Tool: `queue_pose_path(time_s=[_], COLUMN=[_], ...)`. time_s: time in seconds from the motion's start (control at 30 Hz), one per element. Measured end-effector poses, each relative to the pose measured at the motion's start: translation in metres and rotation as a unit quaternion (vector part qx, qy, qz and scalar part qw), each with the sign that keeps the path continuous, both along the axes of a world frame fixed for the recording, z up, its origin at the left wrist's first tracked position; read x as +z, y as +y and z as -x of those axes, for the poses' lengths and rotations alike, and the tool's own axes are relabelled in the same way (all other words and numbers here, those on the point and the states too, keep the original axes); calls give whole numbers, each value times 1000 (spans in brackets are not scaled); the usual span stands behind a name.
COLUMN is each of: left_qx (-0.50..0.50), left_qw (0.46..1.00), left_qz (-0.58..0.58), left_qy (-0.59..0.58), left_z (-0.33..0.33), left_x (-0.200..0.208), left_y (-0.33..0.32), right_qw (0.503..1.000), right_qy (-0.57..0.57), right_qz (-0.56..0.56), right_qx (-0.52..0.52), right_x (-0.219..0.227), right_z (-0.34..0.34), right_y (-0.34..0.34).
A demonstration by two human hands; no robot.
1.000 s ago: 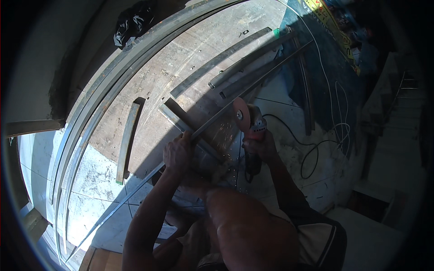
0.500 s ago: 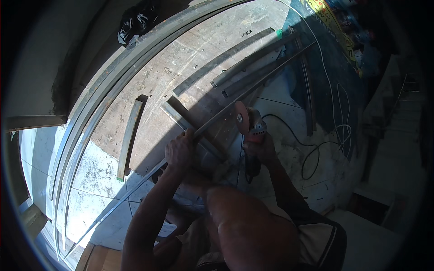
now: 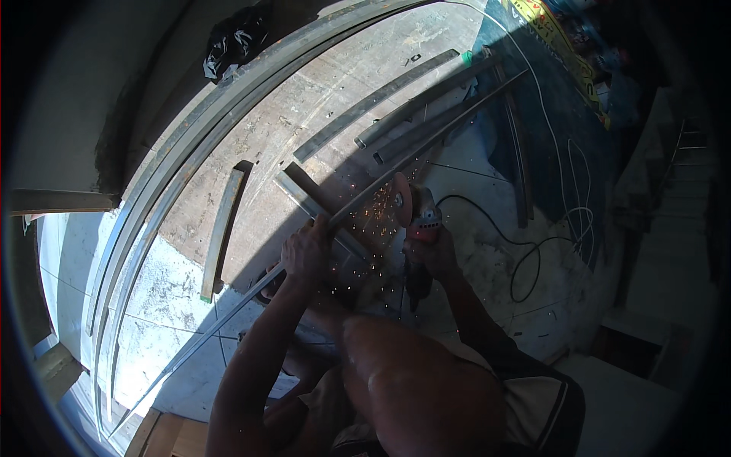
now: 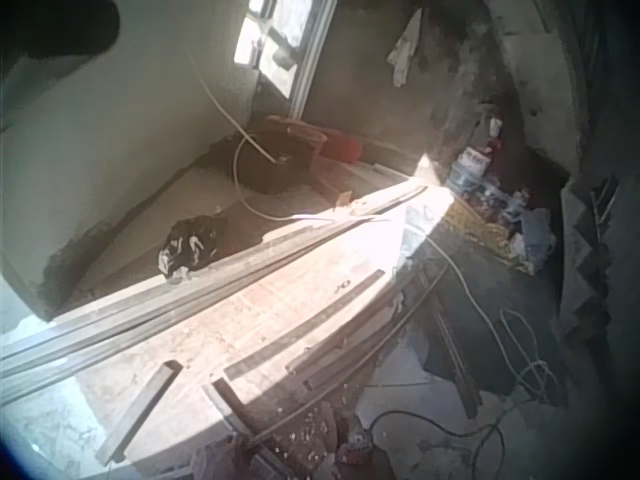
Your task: Cutting several pieces of metal tubing using an angle grinder.
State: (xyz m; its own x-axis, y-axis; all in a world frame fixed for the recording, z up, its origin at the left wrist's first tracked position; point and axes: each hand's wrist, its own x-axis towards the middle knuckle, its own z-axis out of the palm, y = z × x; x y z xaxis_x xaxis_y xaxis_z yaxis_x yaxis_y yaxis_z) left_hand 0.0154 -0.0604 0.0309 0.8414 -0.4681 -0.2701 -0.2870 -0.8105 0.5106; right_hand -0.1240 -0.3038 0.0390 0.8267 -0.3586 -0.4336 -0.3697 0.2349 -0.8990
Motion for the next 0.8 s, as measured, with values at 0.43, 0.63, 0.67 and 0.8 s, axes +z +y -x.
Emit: queue_pose_path(time_s=[0.43, 0.63, 0.67, 0.8], left_qx=[-19, -22, -25, -28], left_qw=[996, 994, 993, 992], left_qz=[-3, -5, -9, -3], left_qy=[-87, -111, -118, -125], left_z=[8, 10, 10, 10], left_x=[-13, -19, -19, -20], left_y=[2, 1, 1, 2], right_qw=[999, 997, 999, 997], right_qy=[-23, -16, 1, -35], right_qz=[-34, -71, -7, -61], right_qx=[-18, -31, -46, -21], right_x=[-6, -9, -10, -14], right_z=[2, -1, 1, 2], right_y=[0, 1, 3, 1])
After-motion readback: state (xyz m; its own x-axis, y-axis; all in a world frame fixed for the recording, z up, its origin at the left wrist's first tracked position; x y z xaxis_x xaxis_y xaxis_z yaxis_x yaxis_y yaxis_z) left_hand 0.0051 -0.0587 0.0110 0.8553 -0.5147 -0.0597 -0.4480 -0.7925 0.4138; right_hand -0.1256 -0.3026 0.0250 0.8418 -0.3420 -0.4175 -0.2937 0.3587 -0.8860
